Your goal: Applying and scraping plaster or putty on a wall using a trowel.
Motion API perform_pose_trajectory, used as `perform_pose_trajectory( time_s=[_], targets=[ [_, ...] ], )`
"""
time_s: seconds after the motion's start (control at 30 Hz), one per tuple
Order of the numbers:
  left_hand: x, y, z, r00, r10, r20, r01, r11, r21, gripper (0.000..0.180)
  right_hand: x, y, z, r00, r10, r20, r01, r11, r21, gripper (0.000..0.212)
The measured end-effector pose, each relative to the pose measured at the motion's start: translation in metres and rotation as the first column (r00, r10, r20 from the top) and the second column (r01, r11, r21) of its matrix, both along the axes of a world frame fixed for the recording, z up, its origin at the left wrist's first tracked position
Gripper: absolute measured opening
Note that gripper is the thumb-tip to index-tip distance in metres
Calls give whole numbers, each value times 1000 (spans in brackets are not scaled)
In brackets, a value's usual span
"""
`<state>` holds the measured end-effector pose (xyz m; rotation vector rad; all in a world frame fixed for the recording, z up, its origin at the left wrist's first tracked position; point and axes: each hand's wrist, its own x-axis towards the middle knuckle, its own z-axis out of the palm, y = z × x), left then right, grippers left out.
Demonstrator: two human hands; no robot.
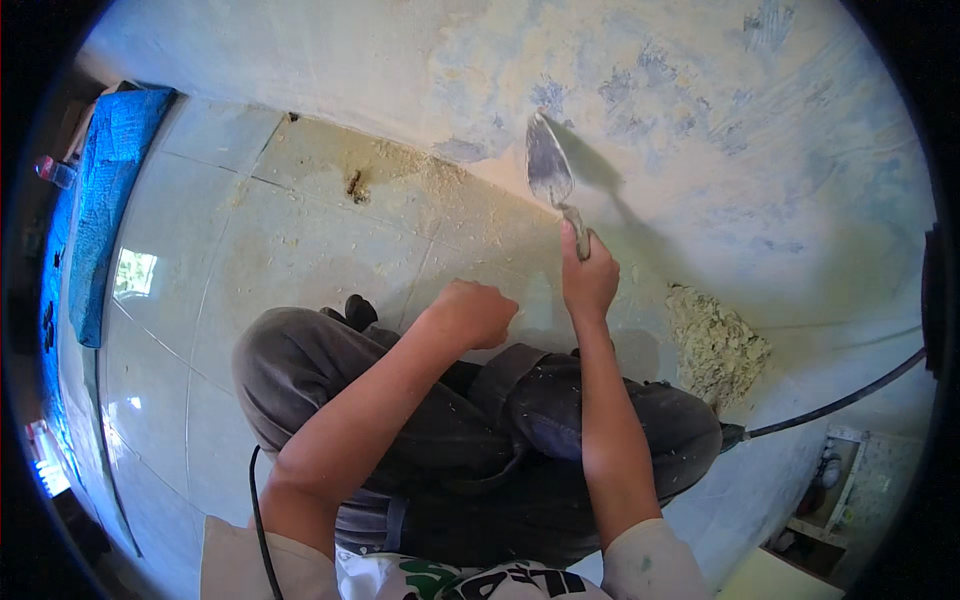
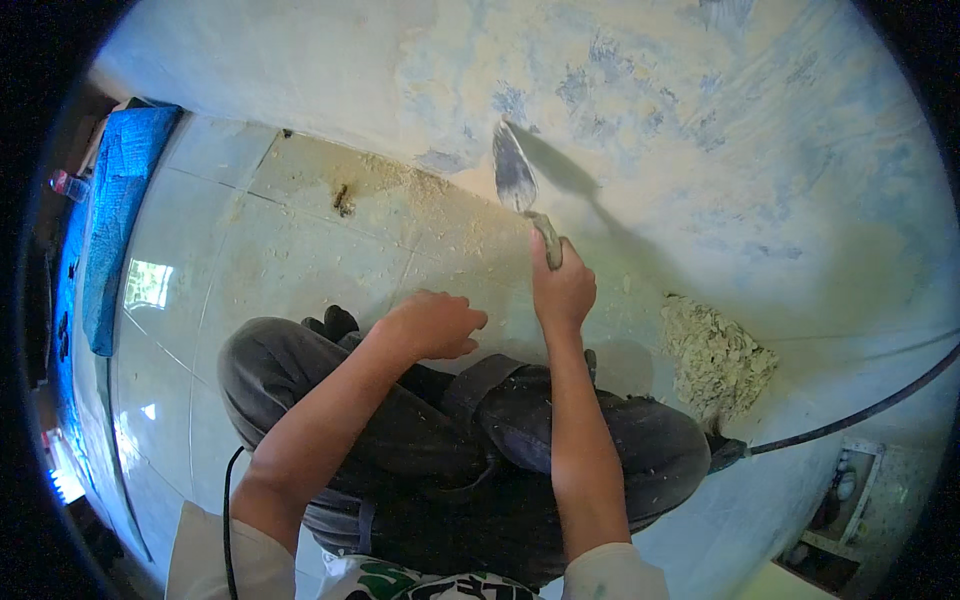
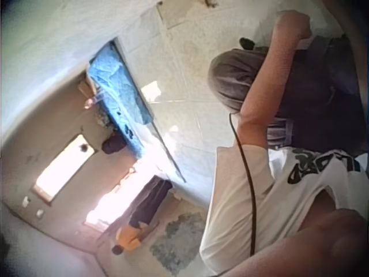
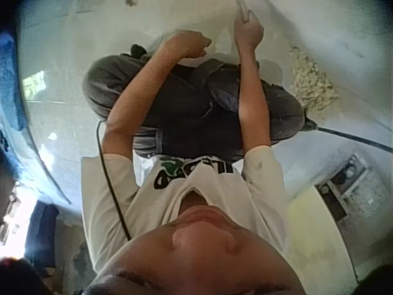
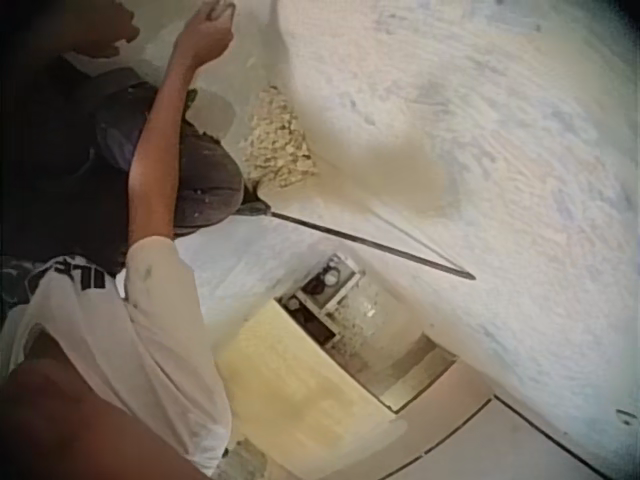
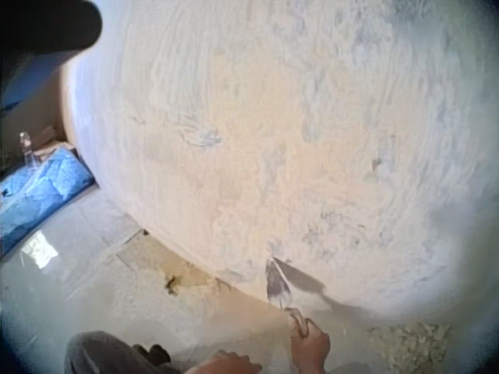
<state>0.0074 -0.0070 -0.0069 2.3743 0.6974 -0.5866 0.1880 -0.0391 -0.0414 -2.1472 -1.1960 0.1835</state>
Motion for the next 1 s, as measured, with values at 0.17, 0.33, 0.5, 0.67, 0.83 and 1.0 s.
perform_pose_trajectory(
  time_s=[0.17, 0.33, 0.5, 0.67, 0.83, 1.0],
  targets=[
    [-6, 8, 4, 982, 93, 166, -91, 996, -16, 28, 8, -9, 4, 970, 90, -226, -83, 996, 43, 54],
    [-3, 41, 9, 669, 510, 540, -490, 850, -196, 37, 7, -17, 10, 711, 110, -695, -188, 981, -37, 50],
    [3, 52, 15, 196, 808, 556, -343, 587, -733, 41, -20, -15, 26, 677, 164, -717, -261, 965, -27, 40],
    [-8, 54, 29, -144, 980, 140, -93, 127, -988, 34, -48, -25, 68, 671, 559, -488, -402, 827, 394, 50],
    [-10, 56, 18, -134, 991, -6, 41, -1, -999, 30, -73, -15, 109, 657, 720, 223, -746, 576, 335, 58],
    [-3, 43, -5, -23, 998, 53, 429, 58, -902, 37, -100, 30, 132, 537, 742, 402, -841, 432, 325, 32]
  ],
)
